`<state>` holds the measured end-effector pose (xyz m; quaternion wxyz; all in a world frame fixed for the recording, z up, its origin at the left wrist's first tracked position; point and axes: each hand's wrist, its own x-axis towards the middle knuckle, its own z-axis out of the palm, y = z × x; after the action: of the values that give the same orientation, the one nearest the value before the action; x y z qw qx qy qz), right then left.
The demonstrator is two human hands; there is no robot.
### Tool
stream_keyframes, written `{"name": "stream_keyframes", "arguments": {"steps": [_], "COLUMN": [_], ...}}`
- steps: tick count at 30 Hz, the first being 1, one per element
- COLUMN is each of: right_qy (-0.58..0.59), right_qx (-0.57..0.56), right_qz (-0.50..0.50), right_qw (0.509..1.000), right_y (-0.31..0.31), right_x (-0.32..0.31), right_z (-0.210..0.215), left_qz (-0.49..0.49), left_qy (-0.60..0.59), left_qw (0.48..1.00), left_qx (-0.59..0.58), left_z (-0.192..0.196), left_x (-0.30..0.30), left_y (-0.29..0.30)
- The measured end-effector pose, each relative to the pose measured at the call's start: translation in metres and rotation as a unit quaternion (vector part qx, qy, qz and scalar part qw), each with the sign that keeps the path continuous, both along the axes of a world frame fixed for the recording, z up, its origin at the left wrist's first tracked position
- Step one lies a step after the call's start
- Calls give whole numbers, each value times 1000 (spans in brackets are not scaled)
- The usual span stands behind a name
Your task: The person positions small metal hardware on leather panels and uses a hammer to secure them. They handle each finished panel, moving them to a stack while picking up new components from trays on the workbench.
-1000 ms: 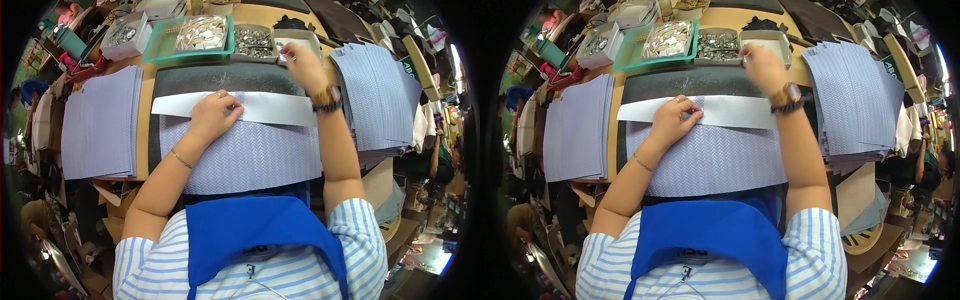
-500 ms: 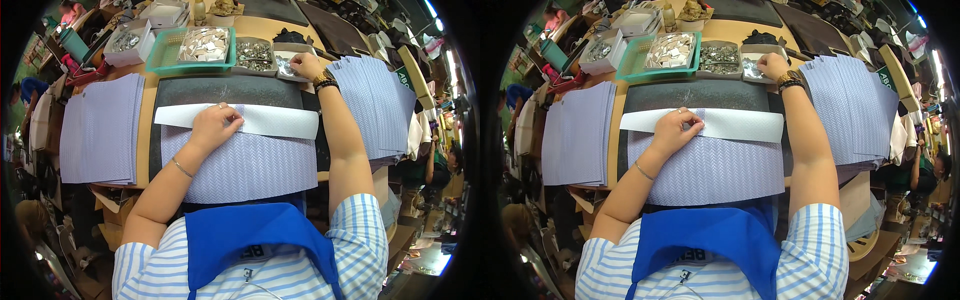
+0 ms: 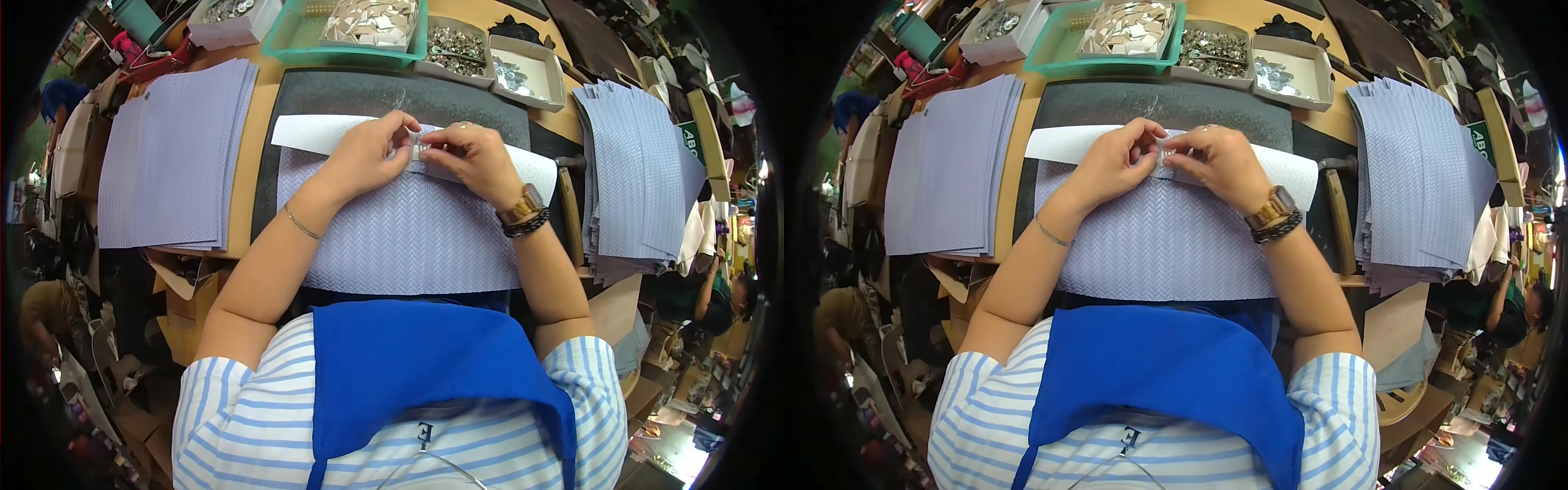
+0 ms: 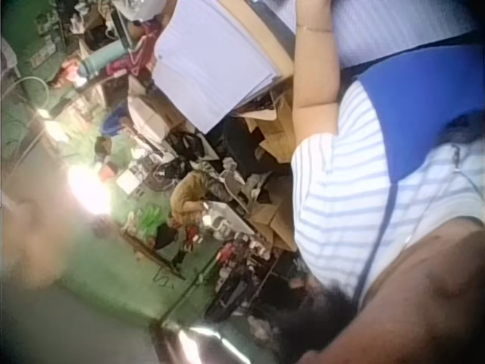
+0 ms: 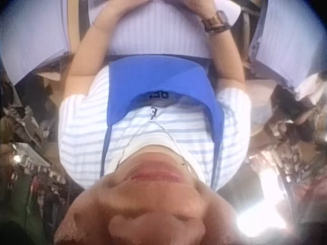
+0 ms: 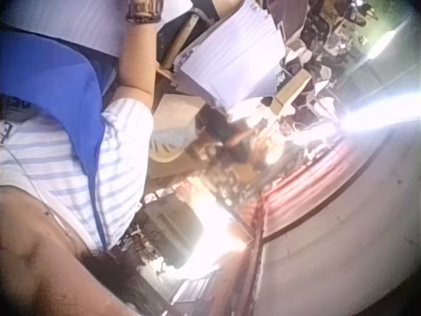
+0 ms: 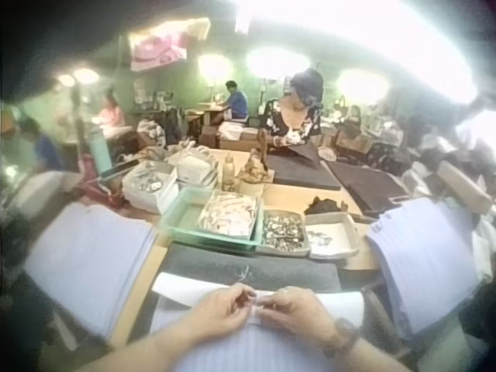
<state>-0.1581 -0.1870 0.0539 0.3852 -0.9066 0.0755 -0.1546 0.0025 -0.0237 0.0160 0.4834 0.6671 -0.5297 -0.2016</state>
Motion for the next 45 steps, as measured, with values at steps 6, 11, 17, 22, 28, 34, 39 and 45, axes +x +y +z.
{"name": "stream_keyframes", "arguments": {"steps": [6, 11, 17, 22, 28, 34, 39, 45], "right_qy": [-17, -72, 24, 137, 66, -13, 70, 42], "right_qx": [-56, -187, -266, -244, 135, 277, 138, 84], "right_qz": [14, -94, -301, -406, -434, -277, -171, -147], "right_qw": [998, 975, 916, 870, 888, 920, 973, 985], "right_y": [-4, -18, -78, -57, -56, 32, 53, 58], "right_x": [-5, -46, -173, -218, -222, -158, -137, -116], "right_z": [-22, 15, -22, -42, -20, 17, 15, 12], "left_qz": [-4, -27, -8, -4, 19, 53, 50, 49], "left_qy": [6, -64, -84, -133, -128, -170, -165, -117], "left_qw": [1000, 997, 996, 991, 992, 984, 984, 991], "left_qx": [20, -30, -17, -14, -9, -2, -36, -31], "left_z": [5, -2, 0, -2, 0, -3, -4, -7], "left_x": [-4, -1, -5, -6, -12, -12, -12, -9], "left_y": [-2, 0, 0, -4, -6, 0, -4, -1]}}
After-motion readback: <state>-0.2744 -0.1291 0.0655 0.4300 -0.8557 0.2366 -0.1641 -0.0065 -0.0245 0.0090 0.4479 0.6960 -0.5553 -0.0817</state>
